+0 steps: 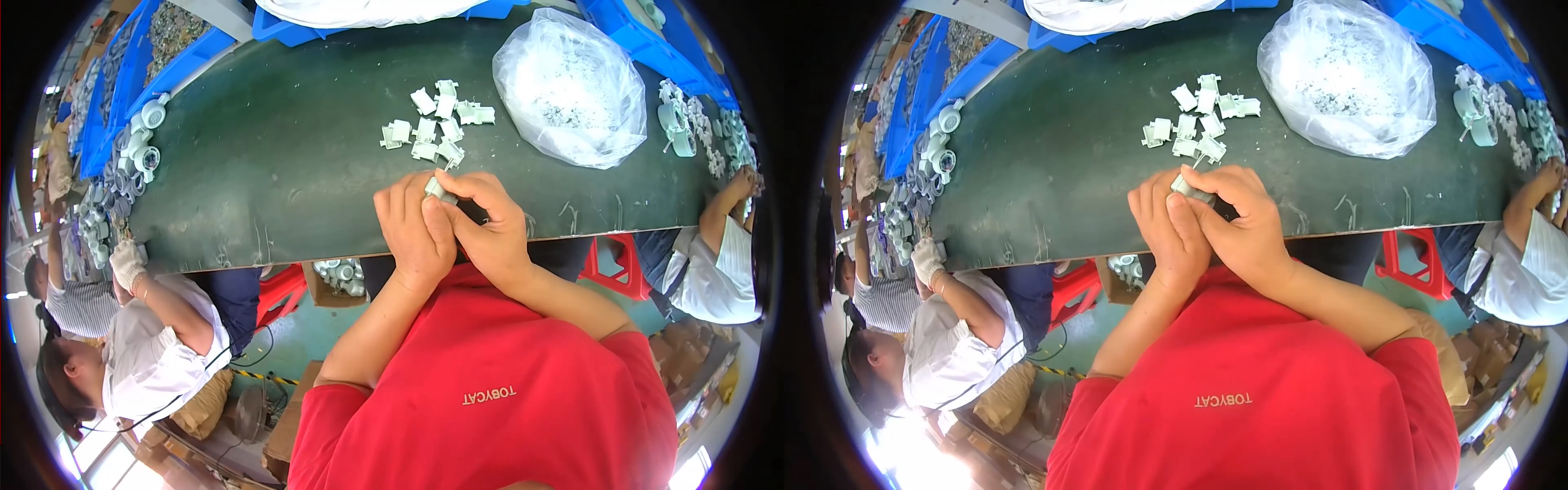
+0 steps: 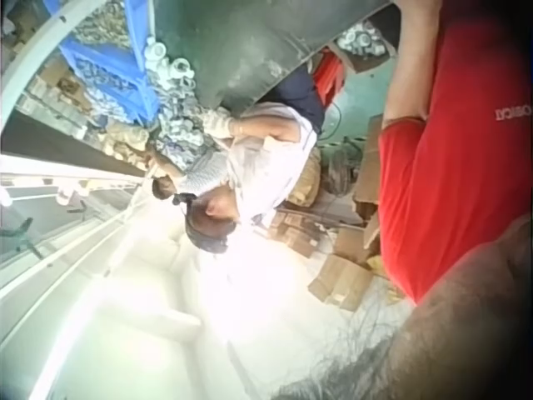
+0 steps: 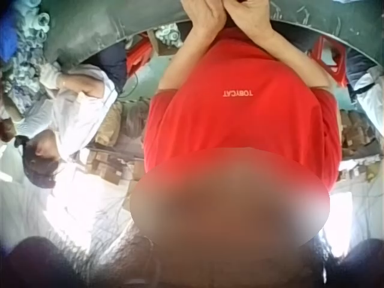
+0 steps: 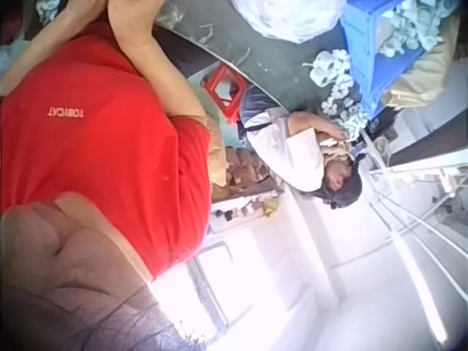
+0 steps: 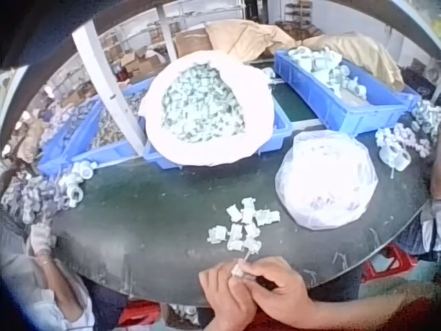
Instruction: The person assembles small plastic housing units by hand, inserting metal contacts, pins, and springs into them from bins on a factory assembly line.
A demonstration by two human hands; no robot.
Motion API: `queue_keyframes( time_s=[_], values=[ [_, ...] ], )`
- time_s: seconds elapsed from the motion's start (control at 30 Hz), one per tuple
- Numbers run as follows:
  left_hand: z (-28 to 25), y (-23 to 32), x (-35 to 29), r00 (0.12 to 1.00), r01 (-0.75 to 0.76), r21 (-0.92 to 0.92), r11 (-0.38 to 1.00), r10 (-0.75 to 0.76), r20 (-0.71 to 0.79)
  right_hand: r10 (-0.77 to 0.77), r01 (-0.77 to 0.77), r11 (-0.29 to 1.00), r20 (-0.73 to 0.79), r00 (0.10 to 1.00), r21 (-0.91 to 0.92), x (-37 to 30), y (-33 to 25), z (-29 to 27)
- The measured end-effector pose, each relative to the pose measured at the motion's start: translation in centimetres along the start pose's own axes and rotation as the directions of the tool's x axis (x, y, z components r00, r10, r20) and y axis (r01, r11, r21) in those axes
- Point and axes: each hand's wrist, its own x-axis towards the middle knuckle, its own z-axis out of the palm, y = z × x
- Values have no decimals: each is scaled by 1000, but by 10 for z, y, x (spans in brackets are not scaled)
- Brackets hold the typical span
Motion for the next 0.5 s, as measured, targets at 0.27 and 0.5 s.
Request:
queue_keyframes(
  time_s=[0.27, 0.5],
  values=[
    [-18, 1, 3, 811, 561, -690, 457, -473, 345, 11, -20, 996, 99, 995, 91, 28, -10, -16],
    [-23, 3, 13, 664, 678, -732, 69, -486, 569, -448, 471, 832, 147, 882, -294, 28, -10, -26]
  ],
)
